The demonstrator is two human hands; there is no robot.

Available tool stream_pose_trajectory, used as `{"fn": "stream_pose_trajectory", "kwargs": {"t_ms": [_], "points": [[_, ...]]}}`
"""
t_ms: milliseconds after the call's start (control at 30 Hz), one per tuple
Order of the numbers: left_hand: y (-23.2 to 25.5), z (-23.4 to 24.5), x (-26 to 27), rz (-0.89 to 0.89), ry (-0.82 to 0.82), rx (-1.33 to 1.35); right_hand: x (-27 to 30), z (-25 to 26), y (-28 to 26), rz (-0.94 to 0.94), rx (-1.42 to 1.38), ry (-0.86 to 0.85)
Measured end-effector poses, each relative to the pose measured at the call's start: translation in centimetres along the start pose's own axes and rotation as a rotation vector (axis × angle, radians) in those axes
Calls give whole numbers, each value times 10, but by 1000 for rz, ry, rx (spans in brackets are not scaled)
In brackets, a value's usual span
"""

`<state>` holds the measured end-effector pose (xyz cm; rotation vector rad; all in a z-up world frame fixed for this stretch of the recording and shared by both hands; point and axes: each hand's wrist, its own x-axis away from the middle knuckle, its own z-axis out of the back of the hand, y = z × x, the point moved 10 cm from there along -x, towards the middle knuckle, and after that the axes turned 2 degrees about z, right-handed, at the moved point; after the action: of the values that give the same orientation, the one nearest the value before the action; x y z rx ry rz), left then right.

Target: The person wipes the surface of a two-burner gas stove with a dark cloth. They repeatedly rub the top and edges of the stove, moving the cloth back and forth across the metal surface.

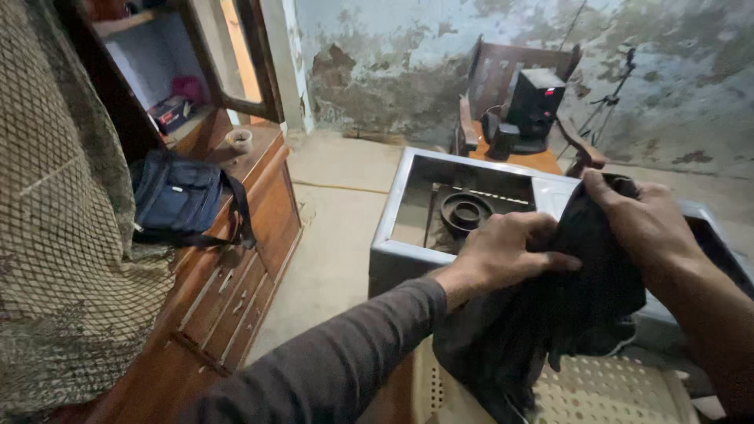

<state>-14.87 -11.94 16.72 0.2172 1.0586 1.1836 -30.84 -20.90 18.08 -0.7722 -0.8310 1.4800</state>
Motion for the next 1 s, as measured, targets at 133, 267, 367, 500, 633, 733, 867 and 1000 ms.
{"fn": "stream_pose_trajectory", "kwargs": {"t_ms": [133,267,367,500,633,733,867,1000], "points": [[35,-4,-11,57,26,-94,34,50,-56,581,310,285],[40,2,-13,362,-1,-150,81,75,-79,967,423,448],[39,-5,-10,516,-11,165,72,66,-75,936,314,169],[47,-34,-21,533,9,872,45,28,-28,368,-96,-459],[34,-41,-21,667,67,947,41,60,-24,481,444,-246],[13,-27,-4,931,300,845,35,85,4,241,838,-244],[12,-26,5,1062,329,749,44,106,-1,301,898,-167],[17,-52,-15,1006,130,852,66,111,-25,609,220,-44]]}}
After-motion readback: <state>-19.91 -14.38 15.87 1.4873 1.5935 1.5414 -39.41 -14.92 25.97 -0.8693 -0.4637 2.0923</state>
